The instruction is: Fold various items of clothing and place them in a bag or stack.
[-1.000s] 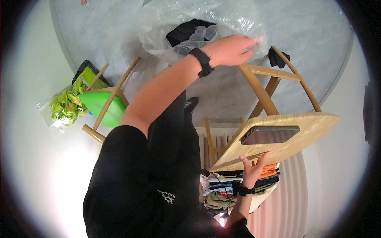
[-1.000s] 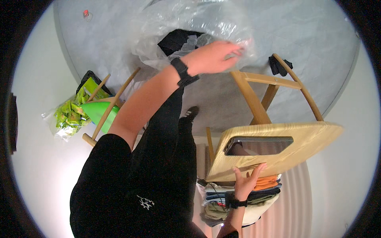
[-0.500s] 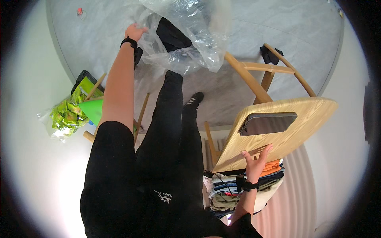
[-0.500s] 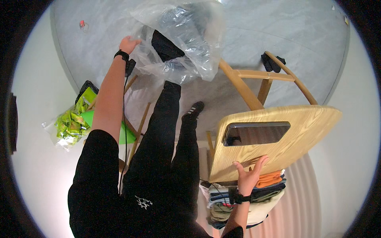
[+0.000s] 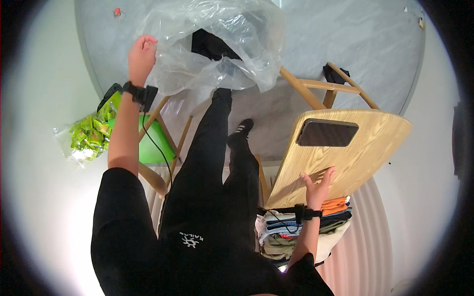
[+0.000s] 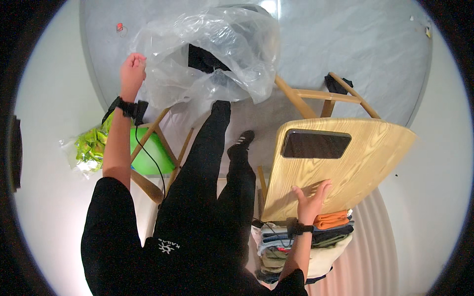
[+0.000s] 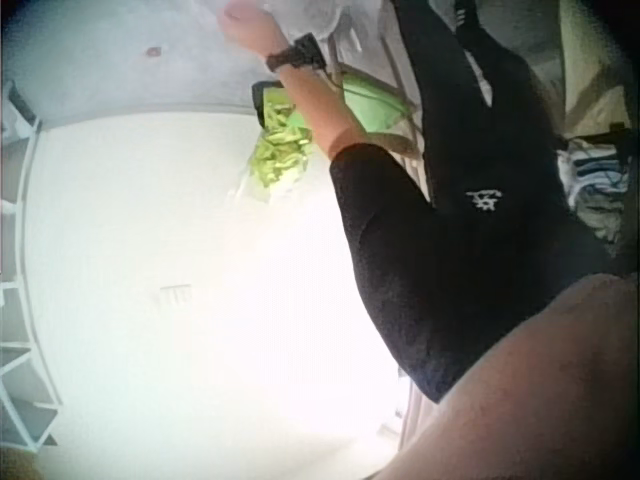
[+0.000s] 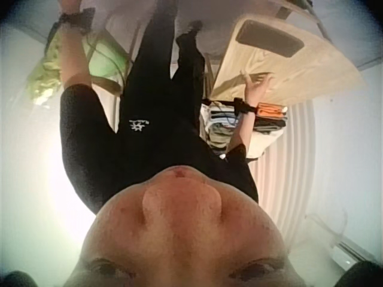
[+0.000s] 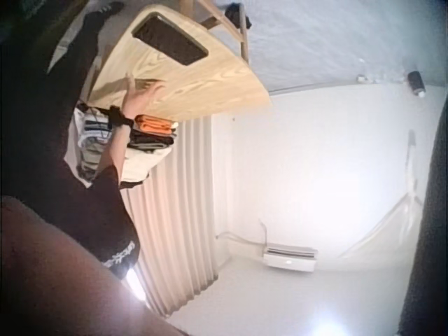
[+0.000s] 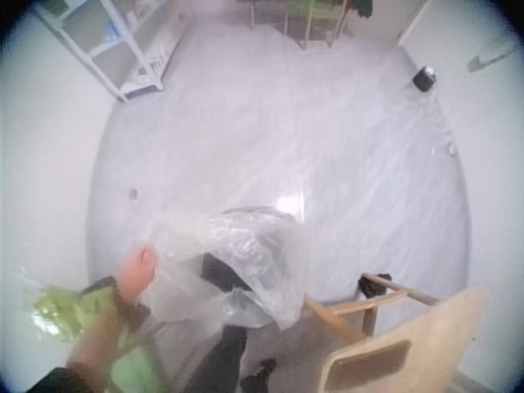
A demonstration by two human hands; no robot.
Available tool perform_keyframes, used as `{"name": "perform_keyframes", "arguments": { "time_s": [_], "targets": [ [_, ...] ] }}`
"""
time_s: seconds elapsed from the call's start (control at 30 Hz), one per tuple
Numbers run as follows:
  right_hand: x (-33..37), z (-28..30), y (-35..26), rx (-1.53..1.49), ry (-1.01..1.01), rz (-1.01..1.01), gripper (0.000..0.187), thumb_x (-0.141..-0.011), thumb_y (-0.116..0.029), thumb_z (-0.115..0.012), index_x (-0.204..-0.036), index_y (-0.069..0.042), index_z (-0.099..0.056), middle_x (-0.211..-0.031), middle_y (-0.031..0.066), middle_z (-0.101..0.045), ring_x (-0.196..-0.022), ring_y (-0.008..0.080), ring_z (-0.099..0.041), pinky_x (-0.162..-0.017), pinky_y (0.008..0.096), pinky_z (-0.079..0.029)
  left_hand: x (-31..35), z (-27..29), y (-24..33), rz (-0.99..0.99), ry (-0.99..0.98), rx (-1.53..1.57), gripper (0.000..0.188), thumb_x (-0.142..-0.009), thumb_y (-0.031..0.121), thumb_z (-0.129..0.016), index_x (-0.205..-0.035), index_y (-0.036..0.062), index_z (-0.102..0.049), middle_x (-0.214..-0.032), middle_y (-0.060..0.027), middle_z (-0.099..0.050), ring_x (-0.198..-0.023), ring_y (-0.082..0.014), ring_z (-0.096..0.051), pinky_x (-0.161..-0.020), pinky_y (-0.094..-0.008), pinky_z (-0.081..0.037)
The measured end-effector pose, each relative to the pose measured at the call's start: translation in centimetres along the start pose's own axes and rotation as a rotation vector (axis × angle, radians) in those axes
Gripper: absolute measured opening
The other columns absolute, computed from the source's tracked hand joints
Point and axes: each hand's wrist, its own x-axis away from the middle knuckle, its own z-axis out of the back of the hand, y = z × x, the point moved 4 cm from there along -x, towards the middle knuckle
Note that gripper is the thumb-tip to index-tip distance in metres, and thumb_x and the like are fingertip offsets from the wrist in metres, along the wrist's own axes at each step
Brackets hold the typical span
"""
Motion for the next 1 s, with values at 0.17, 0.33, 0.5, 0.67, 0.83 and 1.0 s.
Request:
{"name": "perform_keyframes", "arguments": {
  "time_s": [0.17,0.33,0.5,0.67,0.83,1.0],
  "targets": [
    [0.1,-0.1,0.0,-0.055,-0.003,-0.023,0.102,-0.064,-0.029,-0.08,-0.139,0.003,-0.018,-0.143,0.0281,-0.018,-0.135,0.036,-0.017,-0.106,0.0375,-0.023,0.8,-0.4,5.2,-0.184,-0.116,-0.068,0.011,-0.077,0.004,-0.051,-0.085,0.0043,-0.058,-0.055,0.0032,-0.042,-0.047,-0.0064,-0.042,-0.046,-0.0241,-0.039],
    [0.2,-0.1,-0.1,-0.069,-0.006,-0.038,0.102,-0.064,-0.028,-0.08,-0.138,0.004,-0.018,-0.142,0.0292,-0.018,-0.135,0.0362,-0.016,-0.106,0.0373,-0.023,-1.3,-5.4,8.5,-0.435,-0.123,-0.312,0.024,-0.079,0.012,-0.055,-0.101,0.0043,-0.054,-0.07,-0.0025,-0.051,-0.064,-0.0128,-0.053,-0.062,-0.0287,-0.045],
    [0.0,0.1,-0.1,-0.087,0.018,-0.008,0.103,-0.063,-0.027,-0.081,-0.138,0.005,-0.018,-0.142,0.0303,-0.019,-0.135,0.0366,-0.016,-0.107,0.0378,-0.022,-0.7,-13.4,7.3,-0.456,-0.146,-0.274,0.045,-0.08,0.031,-0.06,-0.113,0.0017,-0.05,-0.092,-0.0099,-0.061,-0.079,-0.0241,-0.059,-0.072,-0.0323,-0.046],
    [-0.2,0.2,0.1,-0.025,0.023,-0.018,0.104,-0.062,-0.03,-0.081,-0.138,0.004,-0.019,-0.141,0.0315,-0.019,-0.134,0.0378,-0.018,-0.106,0.0383,-0.024,0.4,-22.5,1.8,0.427,-0.639,0.001,0.095,-0.073,0.058,-0.06,-0.134,-0.0067,-0.028,-0.13,-0.0215,-0.043,-0.105,-0.0331,-0.054,-0.083,-0.0384,-0.048],
    [-0.2,0.3,0.2,-0.02,0.035,-0.021,0.106,-0.062,-0.031,-0.081,-0.139,0.001,-0.017,-0.141,0.0322,-0.017,-0.131,0.0408,-0.023,-0.102,0.0391,-0.031,-1.9,-29.8,8.6,0.265,-0.837,0.77,0.065,-0.086,0.039,-0.054,-0.137,0.0037,-0.032,-0.125,-0.0197,-0.047,-0.116,-0.0278,-0.048,-0.096,-0.0373,-0.039],
    [-0.3,0.2,0.2,-0.042,-0.001,-0.051,0.106,-0.062,-0.029,-0.081,-0.14,0.001,-0.017,-0.142,0.0315,-0.016,-0.131,0.041,-0.023,-0.102,0.0386,-0.031,-3.0,-28.9,18.7,-0.857,-0.79,0.298,0.022,-0.091,0.012,-0.048,-0.108,-0.0008,-0.052,-0.105,-0.0167,-0.055,-0.098,-0.0281,-0.05,-0.085,-0.0384,-0.041]
  ]
}}
